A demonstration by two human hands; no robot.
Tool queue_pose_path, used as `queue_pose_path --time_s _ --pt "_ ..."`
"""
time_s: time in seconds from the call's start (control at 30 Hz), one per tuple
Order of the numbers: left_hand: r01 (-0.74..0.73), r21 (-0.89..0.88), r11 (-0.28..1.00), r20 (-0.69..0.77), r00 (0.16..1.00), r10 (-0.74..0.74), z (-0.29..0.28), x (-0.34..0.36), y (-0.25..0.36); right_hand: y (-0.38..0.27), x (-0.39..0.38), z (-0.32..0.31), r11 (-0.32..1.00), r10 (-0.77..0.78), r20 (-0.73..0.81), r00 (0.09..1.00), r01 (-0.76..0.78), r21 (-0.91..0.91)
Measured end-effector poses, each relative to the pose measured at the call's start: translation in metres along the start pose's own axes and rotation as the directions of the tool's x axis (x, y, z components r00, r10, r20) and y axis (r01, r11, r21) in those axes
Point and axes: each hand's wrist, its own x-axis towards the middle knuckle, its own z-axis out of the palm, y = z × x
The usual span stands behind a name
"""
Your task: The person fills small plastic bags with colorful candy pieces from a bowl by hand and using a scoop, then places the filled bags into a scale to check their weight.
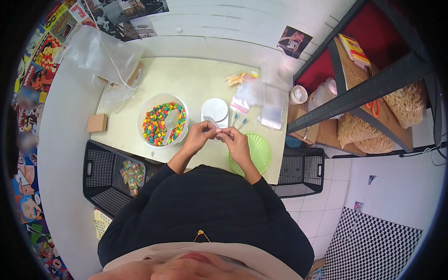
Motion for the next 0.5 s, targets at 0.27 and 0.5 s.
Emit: queue_pose_path --time_s 0.27,0.5 --pt "-0.047 0.124 0.991 0.013 0.999 0.046 0.003 -0.005 -0.004 0.009 0.0 0.003 0.971 -0.081 -0.064 0.995 0.064 -0.232" --pt "-0.104 0.364 0.926 -0.044 0.991 0.128 0.003 -0.017 -0.005 -0.003 -0.005 0.013 0.885 -0.208 -0.055 0.977 0.164 -0.436"
